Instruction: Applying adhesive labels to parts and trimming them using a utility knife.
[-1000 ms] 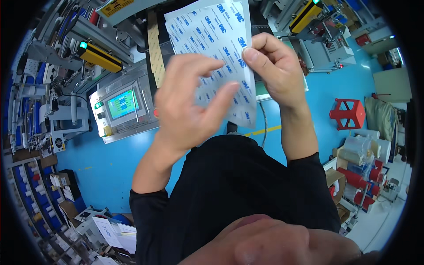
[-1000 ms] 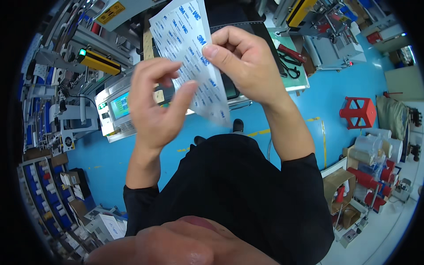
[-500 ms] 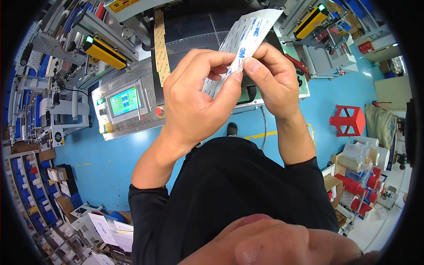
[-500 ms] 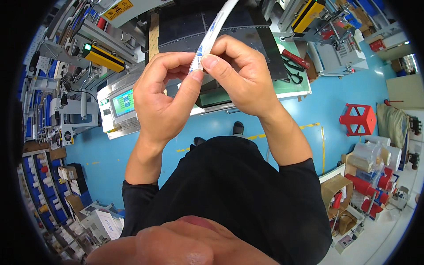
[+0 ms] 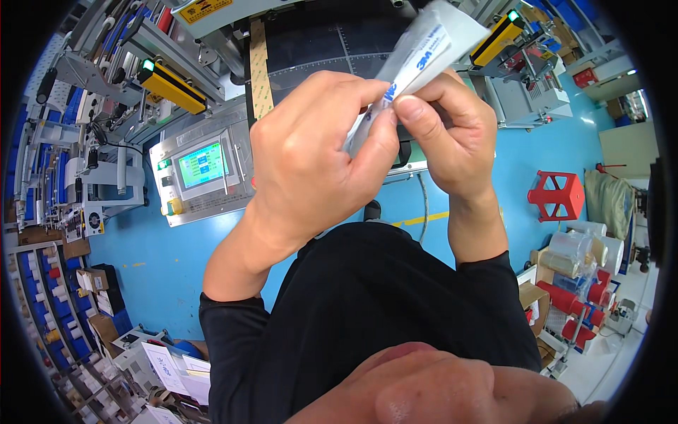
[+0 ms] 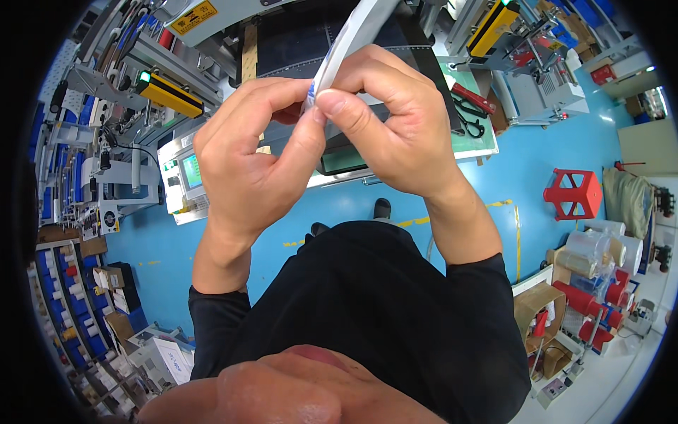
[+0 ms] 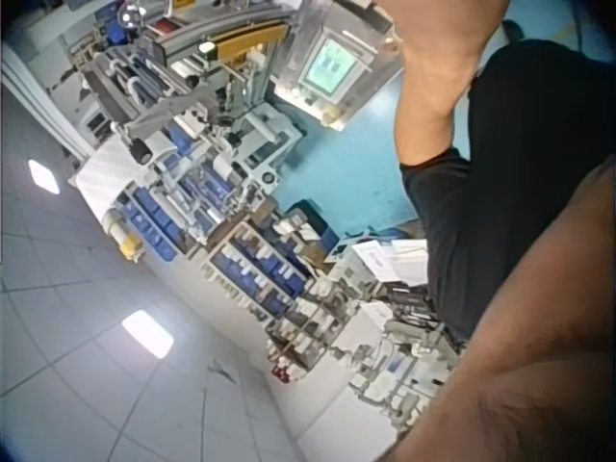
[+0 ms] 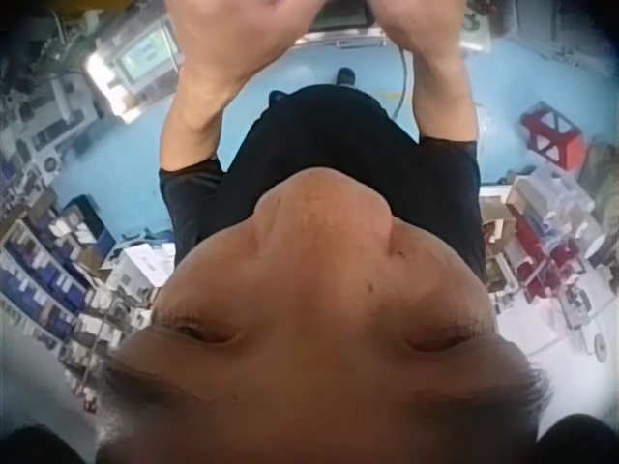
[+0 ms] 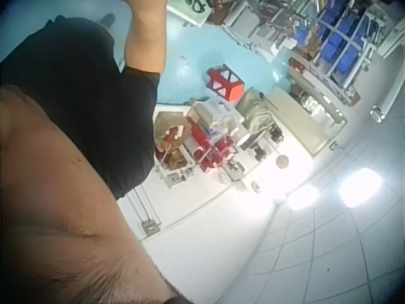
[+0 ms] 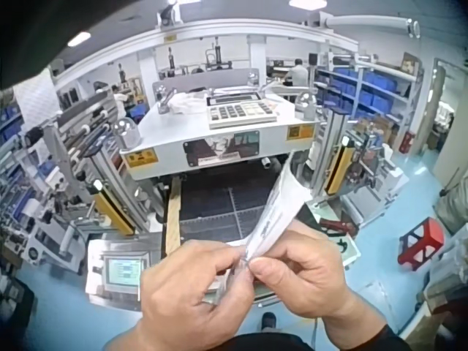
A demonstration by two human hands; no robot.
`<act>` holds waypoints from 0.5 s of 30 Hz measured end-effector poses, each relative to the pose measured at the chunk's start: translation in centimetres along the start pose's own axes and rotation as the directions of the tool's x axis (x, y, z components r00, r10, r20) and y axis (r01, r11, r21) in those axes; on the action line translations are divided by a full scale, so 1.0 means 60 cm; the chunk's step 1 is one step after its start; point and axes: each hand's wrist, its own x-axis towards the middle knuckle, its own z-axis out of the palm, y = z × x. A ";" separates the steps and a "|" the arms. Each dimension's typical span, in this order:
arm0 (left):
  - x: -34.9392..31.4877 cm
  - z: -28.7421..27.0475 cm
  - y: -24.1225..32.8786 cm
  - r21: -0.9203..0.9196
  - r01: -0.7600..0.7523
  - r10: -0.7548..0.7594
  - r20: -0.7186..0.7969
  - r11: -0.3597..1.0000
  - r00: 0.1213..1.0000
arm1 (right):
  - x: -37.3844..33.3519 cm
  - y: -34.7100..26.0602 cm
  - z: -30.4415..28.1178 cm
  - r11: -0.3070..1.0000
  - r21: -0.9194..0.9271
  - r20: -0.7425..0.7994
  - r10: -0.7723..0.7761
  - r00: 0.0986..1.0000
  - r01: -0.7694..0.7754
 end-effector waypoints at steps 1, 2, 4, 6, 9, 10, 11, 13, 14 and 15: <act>0.003 -0.002 0.002 0.000 0.010 -0.010 0.005 1.000 1.000 | 0.004 -0.004 0.001 0.994 -0.082 -0.004 -0.068 0.998 0.067; 0.006 -0.005 0.003 0.000 0.007 -0.007 0.004 1.000 1.000 | 0.006 -0.006 0.001 0.977 -0.164 -0.003 -0.136 0.991 0.133; 0.010 -0.013 0.003 -0.053 0.039 -0.035 0.069 0.998 0.997 | 0.005 -0.005 0.000 0.973 -0.186 -0.009 -0.143 0.990 0.139; 0.011 -0.015 -0.002 -0.116 0.064 -0.054 0.086 0.991 0.995 | 0.005 -0.004 -0.001 0.968 -0.208 -0.016 -0.149 0.989 0.142; 0.010 -0.014 -0.001 -0.233 0.156 -0.135 0.105 0.960 0.985 | 0.005 -0.002 -0.001 0.960 -0.200 -0.003 -0.200 0.980 0.195; 0.009 -0.014 0.000 -0.288 0.217 -0.193 0.109 0.933 0.975 | 0.003 -0.003 0.000 0.968 -0.187 -0.003 -0.172 0.985 0.168; 0.008 -0.014 0.001 -0.286 0.217 -0.193 0.109 0.933 0.975 | 0.002 -0.003 0.000 0.975 -0.173 -0.004 -0.144 0.990 0.141; 0.006 -0.014 0.003 -0.423 0.388 -0.345 0.177 0.819 0.922 | 0.003 -0.002 -0.001 0.975 -0.174 0.005 -0.140 0.990 0.139; 0.007 -0.015 0.001 -0.422 0.389 -0.346 0.177 0.819 0.921 | 0.005 -0.001 -0.002 0.975 -0.177 0.014 -0.137 0.991 0.137; 0.007 -0.017 -0.001 -0.438 0.422 -0.367 0.208 0.794 0.907 | 0.006 0.001 -0.003 0.975 -0.176 0.014 -0.136 0.991 0.137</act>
